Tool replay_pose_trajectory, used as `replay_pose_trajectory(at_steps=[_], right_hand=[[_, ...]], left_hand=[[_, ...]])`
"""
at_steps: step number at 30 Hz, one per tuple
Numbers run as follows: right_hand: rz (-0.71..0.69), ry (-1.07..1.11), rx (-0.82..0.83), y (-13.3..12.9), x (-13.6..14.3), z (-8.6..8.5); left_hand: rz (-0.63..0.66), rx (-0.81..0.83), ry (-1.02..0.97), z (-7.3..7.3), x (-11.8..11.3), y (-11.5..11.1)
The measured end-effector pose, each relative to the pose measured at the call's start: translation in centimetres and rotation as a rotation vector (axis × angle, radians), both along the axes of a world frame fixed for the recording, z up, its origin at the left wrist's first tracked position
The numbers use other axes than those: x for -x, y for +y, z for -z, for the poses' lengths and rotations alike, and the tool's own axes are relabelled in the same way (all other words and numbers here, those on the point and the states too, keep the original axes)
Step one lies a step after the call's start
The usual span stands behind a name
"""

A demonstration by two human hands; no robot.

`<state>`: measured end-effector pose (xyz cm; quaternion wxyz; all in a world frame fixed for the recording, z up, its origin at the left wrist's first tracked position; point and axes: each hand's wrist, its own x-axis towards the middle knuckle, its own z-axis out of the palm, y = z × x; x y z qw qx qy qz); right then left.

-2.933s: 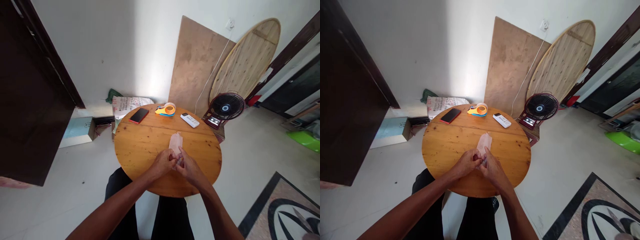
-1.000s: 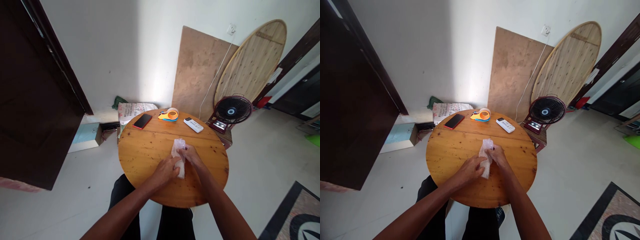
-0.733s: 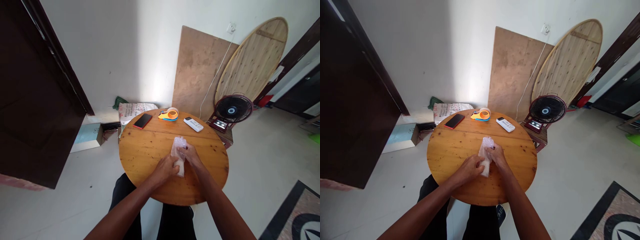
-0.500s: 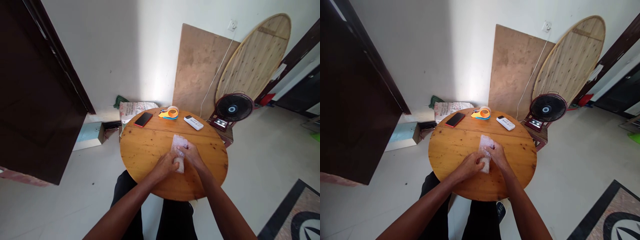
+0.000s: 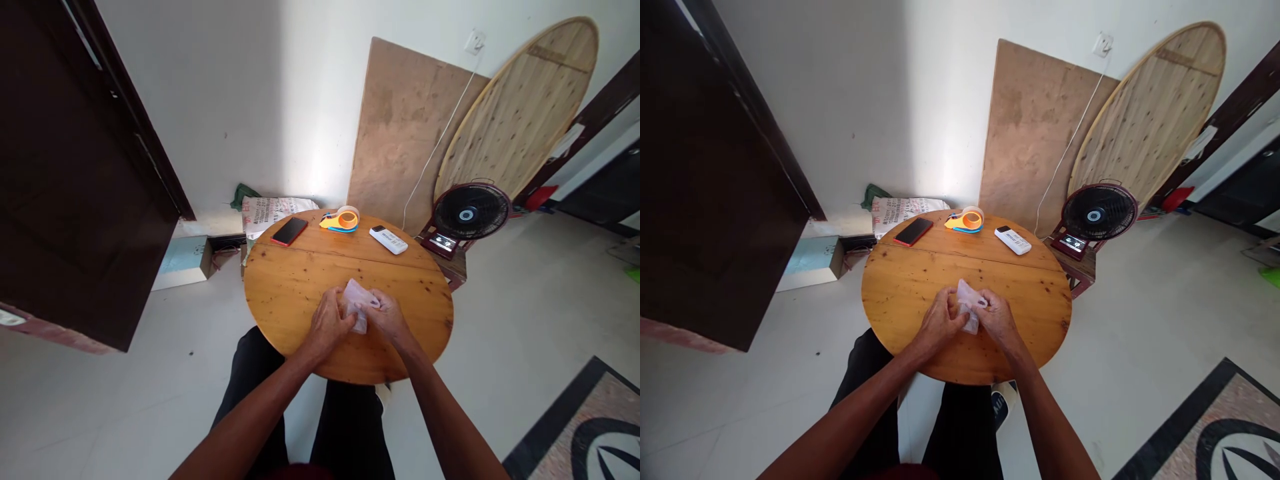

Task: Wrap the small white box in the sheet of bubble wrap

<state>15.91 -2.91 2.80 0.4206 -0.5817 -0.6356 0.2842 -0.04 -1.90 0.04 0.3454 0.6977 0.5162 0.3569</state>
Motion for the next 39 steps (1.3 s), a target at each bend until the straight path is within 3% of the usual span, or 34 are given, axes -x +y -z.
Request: replay_pose_trajectory(at_steps=[3, 7, 11, 18, 25, 32, 39], right_hand=[[-0.036, -0.022, -0.006, -1.0, 0.2, 0.1], [-0.071, -0.038, -0.015, -2.1, 0.3, 0.2], [-0.091, -0.113, -0.096, -2.8, 0.3, 0.6], [-0.086, -0.348, -0.317, -4.3, 0.3, 1.6], [-0.129, -0.423, -0.368, -5.1, -0.1, 2.0], [-0.120, -0.401, -0.377, -5.5, 0.0, 2.6], [-0.124, -0.459, -0.428, -5.4, -0.1, 3.7]], left_hand=[[0.011, -0.094, -0.048, 0.4, 0.1, 0.1], [0.126, -0.211, -0.109, 0.6, 0.2, 0.4], [0.210, -0.199, -0.152, 0.3, 0.3, 0.3], [0.216, -0.173, -0.144, 0.0, 0.5, 0.1], [0.329, -0.305, -0.127, 0.9, 1.8, 0.5], [0.423, -0.444, 0.036, 1.6, 3.9, 0.5], [0.515, -0.493, 0.162, 0.9, 3.7, 0.9]])
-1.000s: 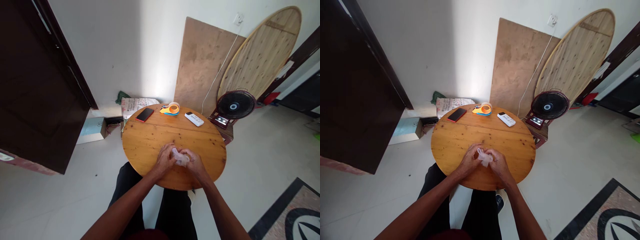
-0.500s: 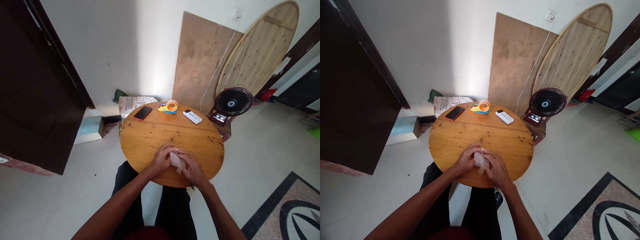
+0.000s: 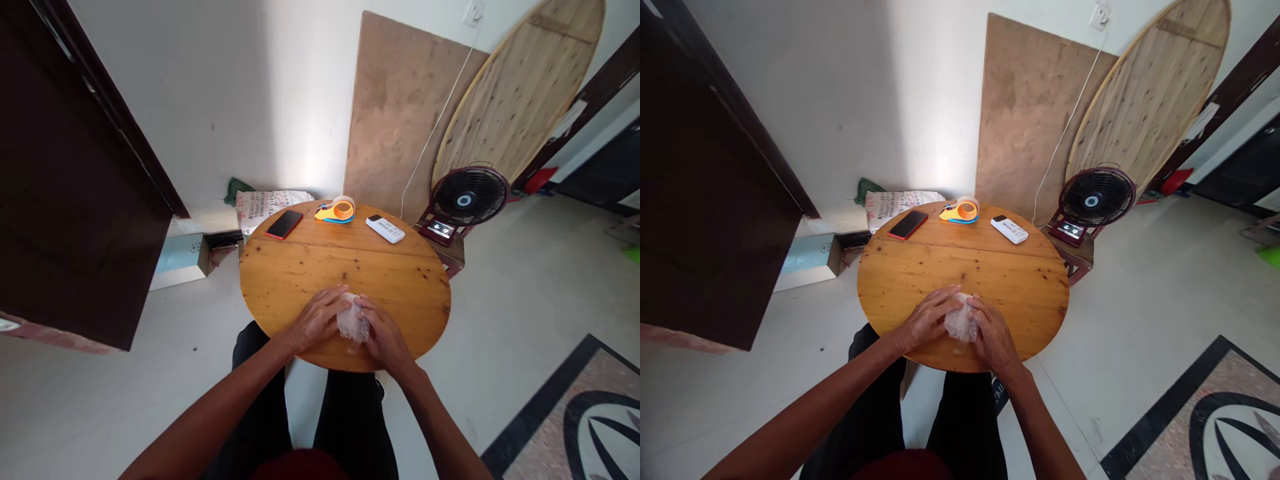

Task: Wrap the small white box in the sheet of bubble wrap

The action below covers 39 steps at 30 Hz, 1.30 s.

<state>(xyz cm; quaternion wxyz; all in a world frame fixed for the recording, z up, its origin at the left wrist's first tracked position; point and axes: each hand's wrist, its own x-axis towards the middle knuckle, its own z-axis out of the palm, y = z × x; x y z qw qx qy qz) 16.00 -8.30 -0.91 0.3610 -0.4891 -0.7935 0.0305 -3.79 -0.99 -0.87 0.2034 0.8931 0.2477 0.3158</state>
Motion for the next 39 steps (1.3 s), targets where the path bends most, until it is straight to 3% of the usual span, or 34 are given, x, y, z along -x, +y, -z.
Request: replay_pose_trajectory(at_steps=[5, 9, 15, 21, 29, 34, 39], right_hand=[[0.014, 0.039, -0.011, 0.3, 0.1, 0.5], [0.021, 0.130, 0.061, 0.3, 0.1, -0.4], [0.075, 0.397, 0.412, 0.5, -0.1, -3.1], [0.154, 0.670, 0.621, 1.5, 0.3, -2.0], [0.195, 0.765, 0.515, 1.4, 0.7, -1.0], [0.254, 0.707, 0.371, 0.8, 0.9, -0.4], [0.237, 0.395, 0.141, -0.8, 1.1, -0.6]], left_hand=[[0.025, 0.078, -0.050, 0.4, -0.8, 0.2], [0.007, 0.183, -0.170, 0.3, -1.0, 0.0], [0.010, 0.587, -0.190, -1.4, -1.5, -0.2], [-0.108, 0.777, -0.249, -1.3, -2.9, 0.4], [-0.027, 1.217, -0.592, -1.3, -4.6, 0.5], [-0.139, 1.245, -0.699, -1.0, -5.2, 0.5], [-0.155, 1.269, -0.733, -1.1, -5.3, 0.5]])
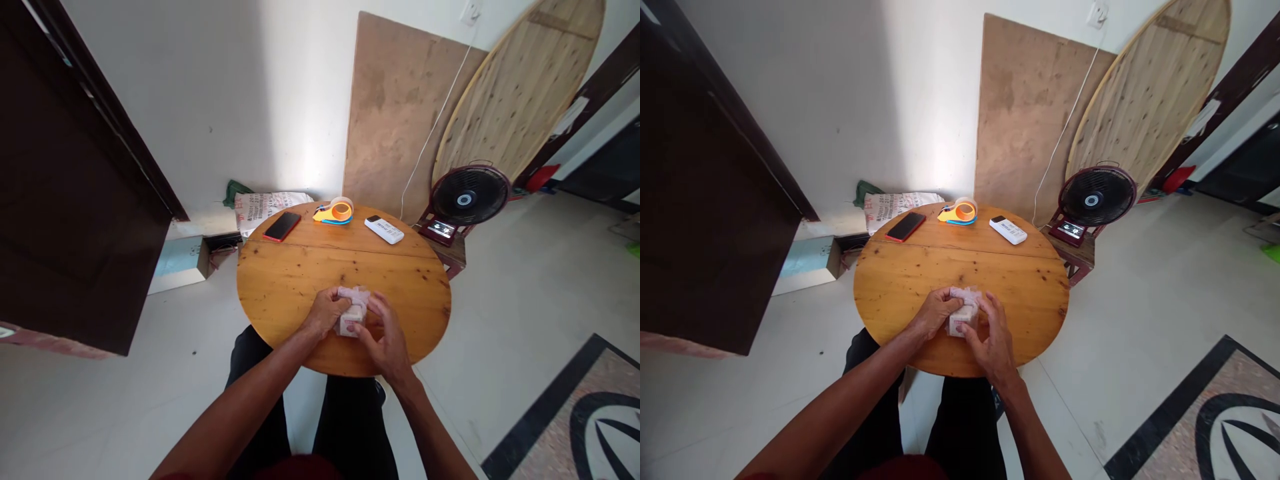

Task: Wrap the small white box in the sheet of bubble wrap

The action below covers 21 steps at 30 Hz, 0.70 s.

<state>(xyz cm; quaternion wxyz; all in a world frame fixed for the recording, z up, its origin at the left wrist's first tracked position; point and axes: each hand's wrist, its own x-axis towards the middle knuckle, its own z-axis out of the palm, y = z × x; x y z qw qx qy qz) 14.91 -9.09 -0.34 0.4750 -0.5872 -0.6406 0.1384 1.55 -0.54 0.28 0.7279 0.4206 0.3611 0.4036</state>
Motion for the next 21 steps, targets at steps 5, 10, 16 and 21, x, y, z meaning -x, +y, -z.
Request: replay_pose_trajectory(at_steps=[5, 10, 16, 21], right_hand=[[-0.012, -0.154, -0.032, -0.1, 0.2, 0.3], [-0.019, -0.158, 0.055, 0.5, 0.1, 1.2], [0.006, -0.142, 0.019, 0.5, 0.0, 1.3], [0.026, -0.155, 0.015, 0.7, 0.2, 1.2]], left_hand=[[-0.014, -0.005, -0.025, 0.0, 0.0, -0.1], [-0.037, 0.038, 0.004, -0.5, 0.1, 0.0], [-0.049, 0.090, -0.066, -0.5, -0.3, 0.0], [-0.107, 0.106, -0.133, 0.1, -0.5, -0.3]])
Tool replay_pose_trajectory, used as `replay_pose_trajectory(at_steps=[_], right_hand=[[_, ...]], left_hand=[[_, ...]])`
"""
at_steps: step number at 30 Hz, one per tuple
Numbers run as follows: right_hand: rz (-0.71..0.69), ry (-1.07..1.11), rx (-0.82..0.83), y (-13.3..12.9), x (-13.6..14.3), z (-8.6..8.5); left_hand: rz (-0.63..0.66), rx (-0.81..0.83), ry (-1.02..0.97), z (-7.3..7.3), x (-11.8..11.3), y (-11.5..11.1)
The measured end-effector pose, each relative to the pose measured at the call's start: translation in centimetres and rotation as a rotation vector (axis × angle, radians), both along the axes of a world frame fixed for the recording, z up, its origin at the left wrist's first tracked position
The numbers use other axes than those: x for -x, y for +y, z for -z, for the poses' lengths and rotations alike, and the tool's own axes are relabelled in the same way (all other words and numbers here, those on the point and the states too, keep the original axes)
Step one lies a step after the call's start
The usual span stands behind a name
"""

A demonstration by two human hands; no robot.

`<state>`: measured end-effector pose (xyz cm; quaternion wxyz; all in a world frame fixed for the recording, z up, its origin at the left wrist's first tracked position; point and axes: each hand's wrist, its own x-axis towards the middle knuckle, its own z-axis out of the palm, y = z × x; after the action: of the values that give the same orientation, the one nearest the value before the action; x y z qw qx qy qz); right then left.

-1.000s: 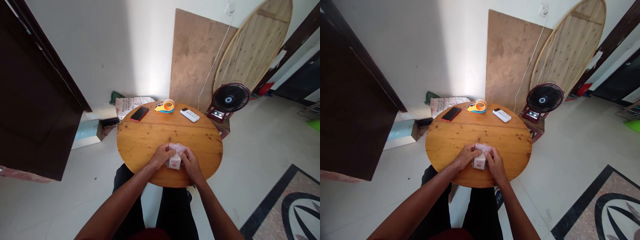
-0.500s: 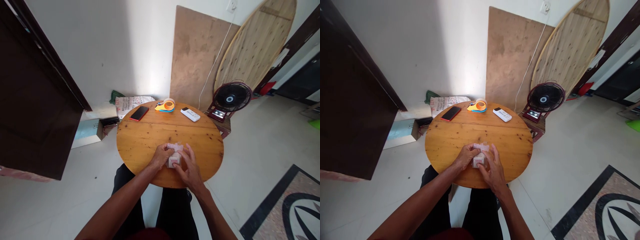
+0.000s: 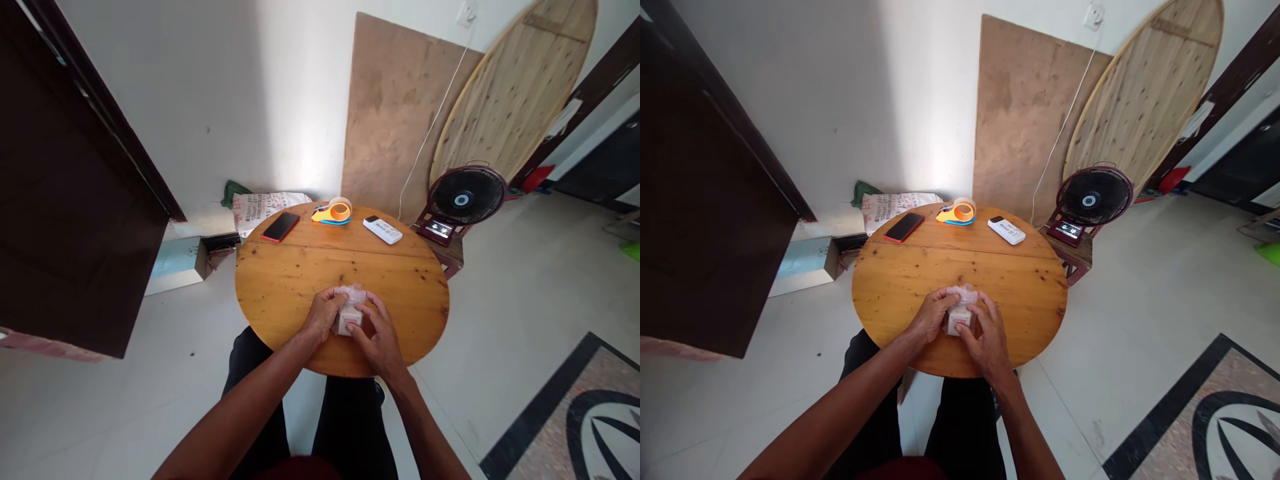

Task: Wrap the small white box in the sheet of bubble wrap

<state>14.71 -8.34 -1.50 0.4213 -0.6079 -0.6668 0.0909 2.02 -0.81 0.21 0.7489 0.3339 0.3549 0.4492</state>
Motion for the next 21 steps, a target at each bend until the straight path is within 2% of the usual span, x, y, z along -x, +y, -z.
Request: replay_pose_trajectory(at_steps=[11, 21], right_hand=[[-0.044, -0.082, 0.036, -0.01, 0.08, -0.05], [-0.087, -0.039, 0.095, 0.56, -0.33, -0.65]], left_hand=[[-0.024, -0.052, 0.011, 0.22, 0.11, -0.45], [-0.060, -0.030, -0.008, 0.07, -0.23, -0.77]])
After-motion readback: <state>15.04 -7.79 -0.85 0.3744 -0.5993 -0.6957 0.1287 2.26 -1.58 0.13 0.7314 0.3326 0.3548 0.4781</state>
